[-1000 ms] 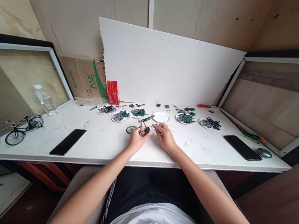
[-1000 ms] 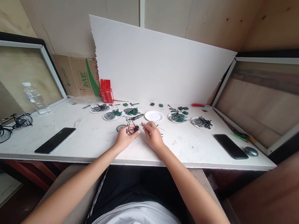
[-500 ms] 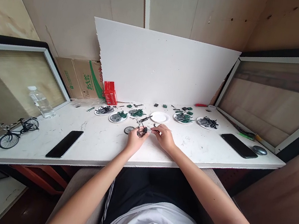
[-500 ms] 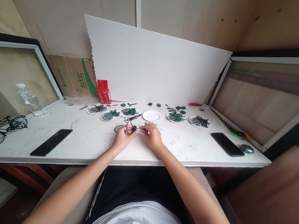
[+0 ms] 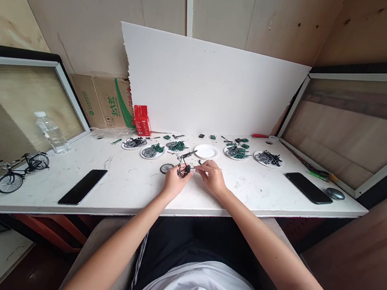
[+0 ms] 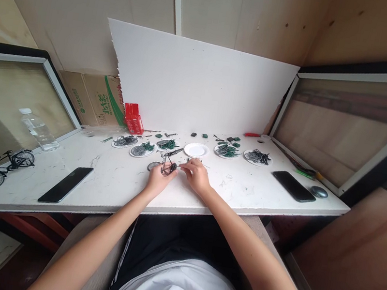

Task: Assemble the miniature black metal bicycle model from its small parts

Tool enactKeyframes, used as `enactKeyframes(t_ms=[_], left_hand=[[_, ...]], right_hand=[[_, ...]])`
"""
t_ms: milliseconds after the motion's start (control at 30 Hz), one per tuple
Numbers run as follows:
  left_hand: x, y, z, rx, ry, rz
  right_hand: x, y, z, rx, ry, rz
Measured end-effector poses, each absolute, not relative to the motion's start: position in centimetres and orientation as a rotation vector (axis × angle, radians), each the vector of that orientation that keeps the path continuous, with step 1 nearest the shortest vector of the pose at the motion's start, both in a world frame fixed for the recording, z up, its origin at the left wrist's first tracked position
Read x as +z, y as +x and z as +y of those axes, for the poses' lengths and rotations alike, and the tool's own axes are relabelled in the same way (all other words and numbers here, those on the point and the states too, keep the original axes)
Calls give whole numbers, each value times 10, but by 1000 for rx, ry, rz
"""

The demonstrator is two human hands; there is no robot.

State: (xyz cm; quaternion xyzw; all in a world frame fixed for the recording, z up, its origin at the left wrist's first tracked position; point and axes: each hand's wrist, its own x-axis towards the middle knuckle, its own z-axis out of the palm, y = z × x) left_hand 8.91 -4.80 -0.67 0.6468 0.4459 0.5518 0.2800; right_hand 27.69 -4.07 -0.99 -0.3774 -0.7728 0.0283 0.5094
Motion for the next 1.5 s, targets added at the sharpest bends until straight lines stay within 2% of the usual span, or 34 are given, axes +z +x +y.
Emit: enactKeyframes(t_ms=[267, 1033, 1300, 1500], left_hand=[[-8, 89, -47, 1486, 1769, 1234], [-11, 88, -44, 1467, 1800, 1237], [-7, 88, -46, 1456, 1774, 1304], [-3, 88, -51, 1429, 1799, 1271]], right_hand=[[-9, 276, -45, 15, -923, -1898], [9, 270, -65, 254, -1182, -1968], [1, 271, -58, 245, -1140, -1985], [0, 273, -54, 115, -1261, -1988]])
